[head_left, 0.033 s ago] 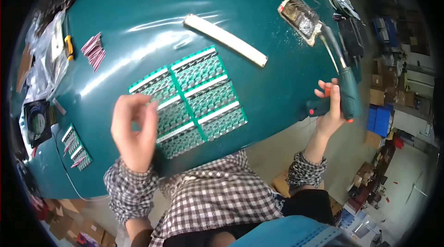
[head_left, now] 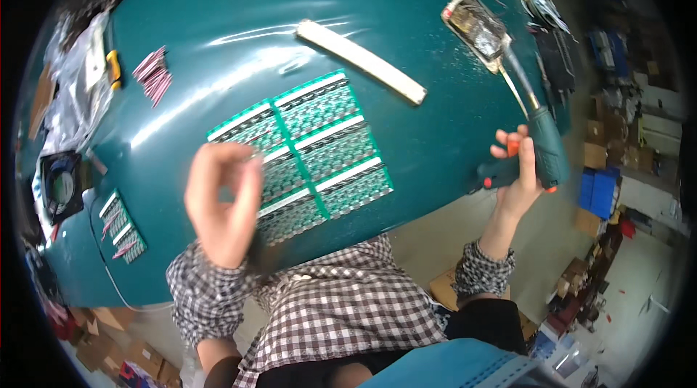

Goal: The person uses a soldering iron to attach wires to a green circuit board. They repeatedly heat the connection points and apply solder to secure the wires. The person occasionally lifts the board to inspect the soldered joints before continuing the process.

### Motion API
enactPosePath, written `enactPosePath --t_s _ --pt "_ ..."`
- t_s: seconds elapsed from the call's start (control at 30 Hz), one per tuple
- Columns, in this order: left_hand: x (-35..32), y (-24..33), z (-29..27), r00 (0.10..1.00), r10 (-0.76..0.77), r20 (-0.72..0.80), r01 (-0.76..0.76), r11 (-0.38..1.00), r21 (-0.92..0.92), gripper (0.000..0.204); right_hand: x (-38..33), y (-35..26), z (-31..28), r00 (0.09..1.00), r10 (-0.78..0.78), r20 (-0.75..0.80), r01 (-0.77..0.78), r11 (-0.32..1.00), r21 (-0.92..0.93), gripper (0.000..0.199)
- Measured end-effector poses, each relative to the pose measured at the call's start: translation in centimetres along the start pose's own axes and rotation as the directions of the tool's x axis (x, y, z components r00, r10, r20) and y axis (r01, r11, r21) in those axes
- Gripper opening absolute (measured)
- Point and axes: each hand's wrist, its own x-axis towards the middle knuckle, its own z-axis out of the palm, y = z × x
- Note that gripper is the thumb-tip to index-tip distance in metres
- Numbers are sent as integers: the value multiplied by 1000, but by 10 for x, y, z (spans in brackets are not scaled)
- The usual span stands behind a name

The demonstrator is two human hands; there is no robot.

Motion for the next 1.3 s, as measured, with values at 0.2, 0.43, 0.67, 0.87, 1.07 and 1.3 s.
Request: enactPosePath --t_s 0.2,0.43,0.67,0.87,1.07,1.3 --pt "-3 16 22 963 -145 228 253 776 -578 20 -55 3 28 875 260 409 -418 831 367 38" --pt "2 10 20 831 -340 441 544 326 -773 24 -97 -4 64 733 270 625 -556 766 321 40" --pt "0 -1 21 812 -372 449 503 58 -862 19 -105 -8 75 687 293 665 -570 784 244 41" --pt "4 -5 25 793 -375 480 514 -12 -858 16 -104 -12 77 690 324 648 -557 809 188 43" --pt "4 -13 19 772 -376 512 555 7 -832 19 -105 -9 78 686 347 640 -558 815 157 43" --pt "53 -64 -44 985 10 -172 -6 1000 23 21 -73 -14 65 756 268 597 -519 801 299 40"
